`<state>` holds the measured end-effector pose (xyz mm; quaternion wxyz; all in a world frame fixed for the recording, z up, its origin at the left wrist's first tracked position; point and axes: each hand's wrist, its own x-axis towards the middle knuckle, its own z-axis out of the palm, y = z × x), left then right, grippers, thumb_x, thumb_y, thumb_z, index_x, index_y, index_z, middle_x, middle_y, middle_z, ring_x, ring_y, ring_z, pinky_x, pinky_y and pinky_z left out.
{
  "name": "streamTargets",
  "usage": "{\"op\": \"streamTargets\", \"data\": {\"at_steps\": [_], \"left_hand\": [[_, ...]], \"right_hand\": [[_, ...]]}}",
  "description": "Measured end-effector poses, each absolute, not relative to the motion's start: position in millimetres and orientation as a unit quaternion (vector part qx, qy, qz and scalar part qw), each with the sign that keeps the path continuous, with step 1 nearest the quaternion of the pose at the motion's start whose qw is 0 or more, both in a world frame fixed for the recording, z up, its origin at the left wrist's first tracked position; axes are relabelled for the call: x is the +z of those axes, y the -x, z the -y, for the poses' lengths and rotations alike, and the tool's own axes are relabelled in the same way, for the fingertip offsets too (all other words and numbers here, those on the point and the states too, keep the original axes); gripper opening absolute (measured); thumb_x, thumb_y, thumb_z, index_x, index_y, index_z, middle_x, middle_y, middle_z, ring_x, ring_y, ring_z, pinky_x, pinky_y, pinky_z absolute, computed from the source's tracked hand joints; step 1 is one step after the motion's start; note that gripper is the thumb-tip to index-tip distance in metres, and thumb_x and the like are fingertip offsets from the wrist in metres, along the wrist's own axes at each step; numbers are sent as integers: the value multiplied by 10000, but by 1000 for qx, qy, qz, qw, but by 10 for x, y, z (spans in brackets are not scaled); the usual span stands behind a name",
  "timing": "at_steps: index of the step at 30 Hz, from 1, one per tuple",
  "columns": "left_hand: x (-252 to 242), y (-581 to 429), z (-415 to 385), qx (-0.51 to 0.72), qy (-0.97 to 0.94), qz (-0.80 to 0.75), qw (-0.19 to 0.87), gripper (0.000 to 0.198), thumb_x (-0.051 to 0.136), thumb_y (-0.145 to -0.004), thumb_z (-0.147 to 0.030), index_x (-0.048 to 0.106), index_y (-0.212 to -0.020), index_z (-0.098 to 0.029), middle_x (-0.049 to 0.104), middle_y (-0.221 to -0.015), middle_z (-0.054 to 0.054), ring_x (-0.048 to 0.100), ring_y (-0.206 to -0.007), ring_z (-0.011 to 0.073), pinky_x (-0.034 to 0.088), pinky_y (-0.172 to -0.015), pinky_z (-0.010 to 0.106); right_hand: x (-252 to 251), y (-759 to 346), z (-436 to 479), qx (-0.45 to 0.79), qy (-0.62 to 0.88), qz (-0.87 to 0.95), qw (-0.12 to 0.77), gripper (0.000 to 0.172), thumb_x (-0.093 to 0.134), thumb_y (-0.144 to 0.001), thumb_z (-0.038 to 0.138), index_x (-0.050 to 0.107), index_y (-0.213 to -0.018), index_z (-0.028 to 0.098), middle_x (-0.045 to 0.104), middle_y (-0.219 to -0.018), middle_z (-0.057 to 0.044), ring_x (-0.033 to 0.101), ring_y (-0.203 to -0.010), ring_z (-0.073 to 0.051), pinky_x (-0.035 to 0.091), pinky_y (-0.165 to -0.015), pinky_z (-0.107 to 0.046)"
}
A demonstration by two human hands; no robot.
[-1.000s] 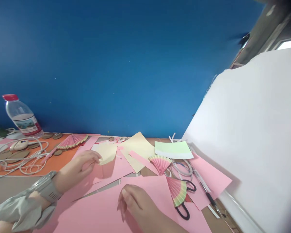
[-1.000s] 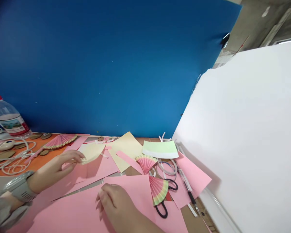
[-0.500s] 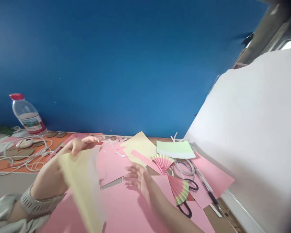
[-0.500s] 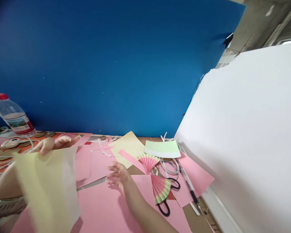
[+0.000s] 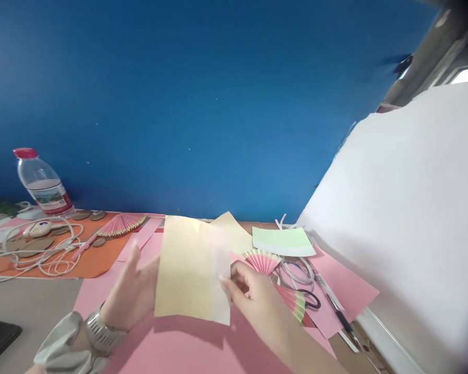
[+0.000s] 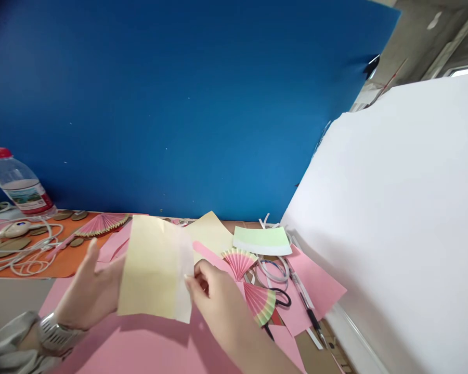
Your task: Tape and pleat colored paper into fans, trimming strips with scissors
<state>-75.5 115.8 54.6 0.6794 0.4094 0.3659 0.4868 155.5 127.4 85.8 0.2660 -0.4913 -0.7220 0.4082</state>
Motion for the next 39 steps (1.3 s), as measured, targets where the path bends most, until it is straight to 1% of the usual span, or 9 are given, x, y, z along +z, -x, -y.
{"op": "streamTargets", "data": {"at_steps": [3, 6, 9, 12, 15, 21, 28, 33, 39], "left_hand": [[450, 616, -1166, 469, -366, -417, 687, 472, 665, -772, -479, 605, -1140, -189, 718, -1019, 104, 676, -917, 298, 521, -734, 369], [337, 513, -1163, 476, -352, -440, 676, 463, 634, -825, -419, 562, -1209, -171, 734, -963, 103, 700, -818, 274, 534, -694, 362], [276, 496, -1160, 489, -337, -451, 666, 499, 605, -844, -429, 523, -1263, -171, 735, -967, 100, 703, -816, 274, 544, -667, 357], [254, 516, -1170, 499, -328, -449, 665, 512, 611, -837, -439, 528, -1270, -179, 727, -1014, 98, 691, -894, 282, 549, -714, 358], [238, 517, -1178, 501, -324, -447, 667, 492, 627, -826, -437, 560, -1243, -184, 722, -1037, 97, 678, -945, 286, 549, -758, 360], [215, 497, -1165, 497, -324, -446, 670, 452, 646, -818, -416, 591, -1199, -179, 713, -1064, 99, 662, -987, 288, 549, -789, 362], [205, 499, -1176, 494, -316, -444, 678, 422, 632, -833, -405, 581, -1192, -190, 709, -1077, 89, 650, -1018, 279, 544, -817, 363], [221, 504, -1153, 492, -310, -442, 682, 420, 624, -839, -403, 579, -1200, -193, 703, -1094, 90, 651, -1018, 277, 546, -810, 355], [228, 497, -1159, 494, -297, -448, 683, 481, 640, -826, -406, 553, -1239, -176, 706, -1080, 100, 672, -960, 274, 549, -788, 351]], "right_hand": [[997, -1754, -1425, 338, 496, 773, 205, 308, 443, -899, 470, 495, -725, 221, 519, -616, 45, 458, -536, -117, 307, -489, -229], [1022, -2127, -1694, 216, 571, 781, 135, 398, 216, -971, 409, 585, -956, 261, 641, -703, 4, 584, -613, -153, 394, -552, -246], [956, -2601, -2016, 107, 664, 735, 85, 280, 428, -893, 341, 616, -1044, 198, 642, -666, -79, 598, -622, -240, 363, -542, -305], [855, -2925, -2234, 62, 697, 714, 38, 429, 577, -762, 164, 584, -1191, 168, 657, -696, -102, 612, -681, -277, 372, -578, -328], [758, -2993, -2322, 56, 703, 709, 22, 423, 523, -845, 183, 525, -1267, 160, 665, -728, -86, 621, -699, -242, 426, -630, -345], [623, -2955, -2418, 74, 706, 703, 53, 261, 517, -924, 345, 580, -1095, 157, 626, -1049, -58, 622, -865, -169, 522, -772, -373], [556, -3066, -2479, 51, 704, 700, 107, 349, 388, -960, 373, 551, -1180, 157, 656, -923, -59, 628, -748, -169, 500, -675, -315], [516, -3018, -2442, -72, 666, 735, 106, 383, 544, -820, 239, 576, -1197, 180, 576, -1091, -129, 520, -1031, -290, 392, -815, -364], [366, -3030, -2414, -126, 629, 759, 111, 289, 449, -824, 78, 658, -986, 193, 624, -917, -125, 534, -940, -296, 334, -792, -391]]}}
